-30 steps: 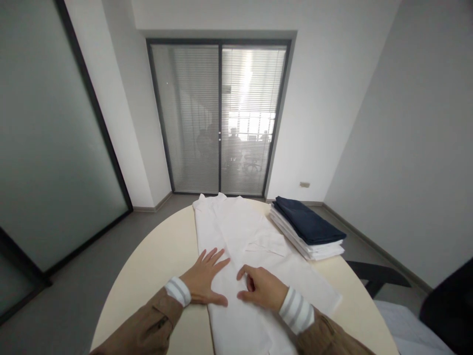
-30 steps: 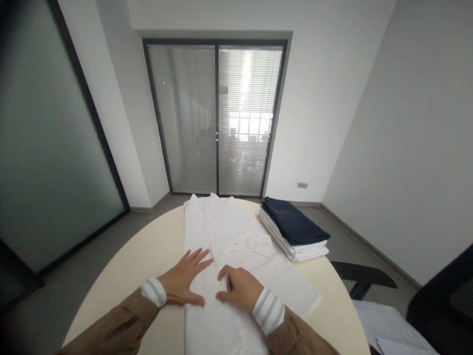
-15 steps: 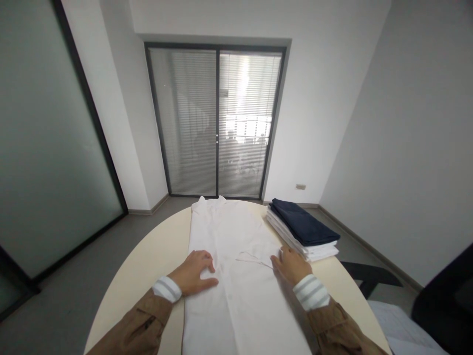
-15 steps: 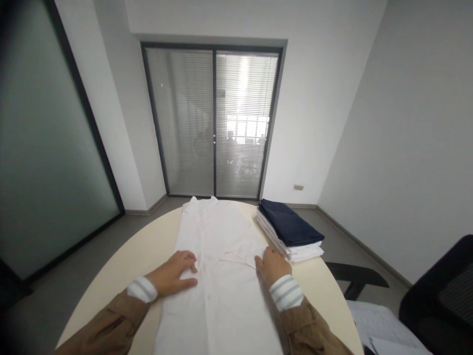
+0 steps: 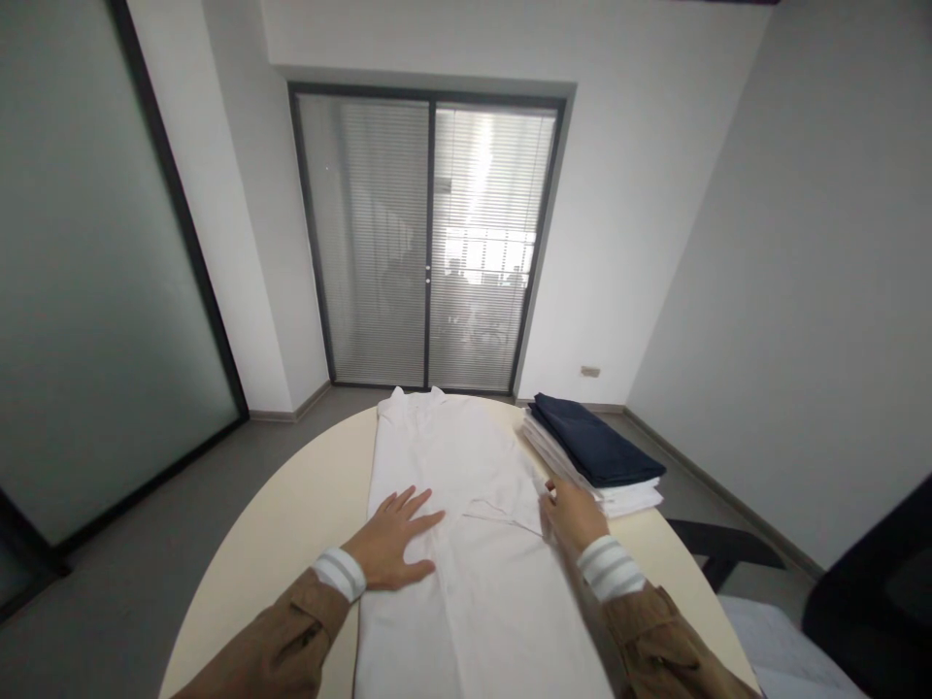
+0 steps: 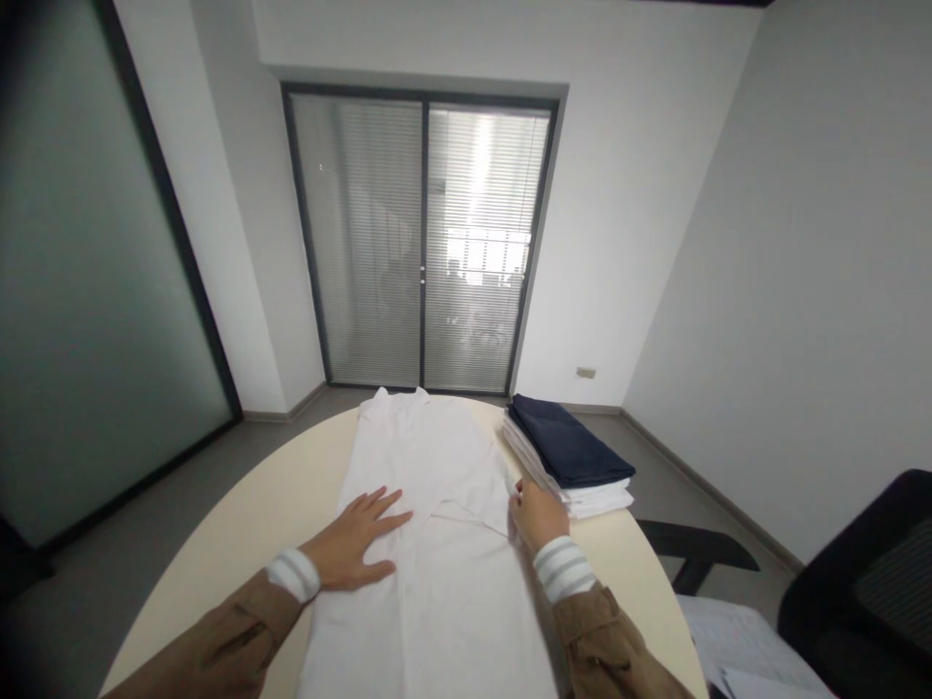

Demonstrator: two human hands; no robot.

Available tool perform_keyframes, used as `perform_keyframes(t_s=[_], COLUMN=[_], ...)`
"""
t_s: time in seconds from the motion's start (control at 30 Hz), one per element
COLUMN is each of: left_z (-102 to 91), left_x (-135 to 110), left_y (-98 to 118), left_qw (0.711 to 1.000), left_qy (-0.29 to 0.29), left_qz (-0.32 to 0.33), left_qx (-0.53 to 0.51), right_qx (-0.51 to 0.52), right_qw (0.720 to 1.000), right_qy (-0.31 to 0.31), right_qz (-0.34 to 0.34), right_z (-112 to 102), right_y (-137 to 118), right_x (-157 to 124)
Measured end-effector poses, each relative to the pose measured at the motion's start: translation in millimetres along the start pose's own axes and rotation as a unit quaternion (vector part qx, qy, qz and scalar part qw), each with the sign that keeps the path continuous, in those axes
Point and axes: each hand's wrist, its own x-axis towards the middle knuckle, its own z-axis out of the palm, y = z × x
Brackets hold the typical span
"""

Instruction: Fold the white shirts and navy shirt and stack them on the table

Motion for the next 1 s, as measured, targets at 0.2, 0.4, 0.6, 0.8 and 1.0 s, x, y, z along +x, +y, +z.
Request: perform_keyframes(t_s=[0.2, 0.4, 0.6, 0.8, 1.0], left_z=[-3.0, -3.8, -10.7, -12.3, -9.9], left_x=[-1, -2, -4, -5, -4], left_y=[3, 2, 7, 9, 10], left_qw=[1.0, 0.999, 0.999, 0.998, 0.998], left_qy=[-0.002, -0.01, -0.024, -0.029, -0.021], left_qz=[0.013, 0.031, 0.047, 0.05, 0.053], left_qx=[0.004, -0.001, -0.012, -0.022, -0.028], right_qx=[-0.002, -0.029, -0.019, 0.005, 0.079], right_qw=[0.996, 0.987, 0.979, 0.965, 0.911], right_qy=[0.02, 0.021, -0.021, -0.129, -0.286], right_qz=[-0.09, -0.156, -0.204, -0.229, -0.286], right_z=[-24, -34, -27, -17, -8], right_y=[-45, -86, -111, -110, -96], right_x=[-21, -51, -71, -82, -72])
